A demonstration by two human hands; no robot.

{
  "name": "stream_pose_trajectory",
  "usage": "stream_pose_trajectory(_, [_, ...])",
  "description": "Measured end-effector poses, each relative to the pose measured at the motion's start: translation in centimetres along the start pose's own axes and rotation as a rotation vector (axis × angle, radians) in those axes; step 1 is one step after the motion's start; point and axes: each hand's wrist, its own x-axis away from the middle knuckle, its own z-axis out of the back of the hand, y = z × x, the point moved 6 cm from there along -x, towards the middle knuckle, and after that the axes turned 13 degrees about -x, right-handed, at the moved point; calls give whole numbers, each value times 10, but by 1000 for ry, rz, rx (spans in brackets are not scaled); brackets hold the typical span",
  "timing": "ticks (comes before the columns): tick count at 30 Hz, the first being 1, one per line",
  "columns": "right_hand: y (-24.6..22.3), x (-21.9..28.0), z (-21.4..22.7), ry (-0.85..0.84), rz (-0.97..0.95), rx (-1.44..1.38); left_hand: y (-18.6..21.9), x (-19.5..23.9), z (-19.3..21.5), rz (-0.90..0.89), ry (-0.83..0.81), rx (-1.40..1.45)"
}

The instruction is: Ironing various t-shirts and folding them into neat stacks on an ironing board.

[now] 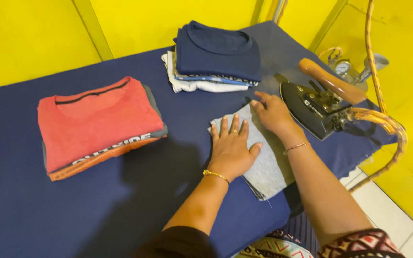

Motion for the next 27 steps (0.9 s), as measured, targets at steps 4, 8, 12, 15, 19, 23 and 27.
stream_pose_trajectory(4, [1, 5, -13, -43, -163, -48, -1, -3, 2, 3, 3, 11])
stream_pose_trajectory(8, [6, 12, -11, -38, -228, -68, 5, -3, -6, 2, -46, 3])
stream_pose_trajectory(12, [-11, 7, -8, -42, -233, -26, 9, -21, -16, 18, -95, -31])
stream_pose_trajectory(15, [-15, 1, -5, -113, -306, -104, 18, -27, -21, 17, -102, -42])
stream_pose_trajectory(19, [-8, -5, -2, -59, -335, -198, 18, -16, -9, -17, -73, 39])
stream_pose_trajectory(23, [-11, 1, -2, -32, -382, -82, 17, -15, -12, -36, -58, 26])
stream_pose_trajectory(27, [-14, 6, 3, -17, -445, -59, 17, -15, -17, -52, -36, 45])
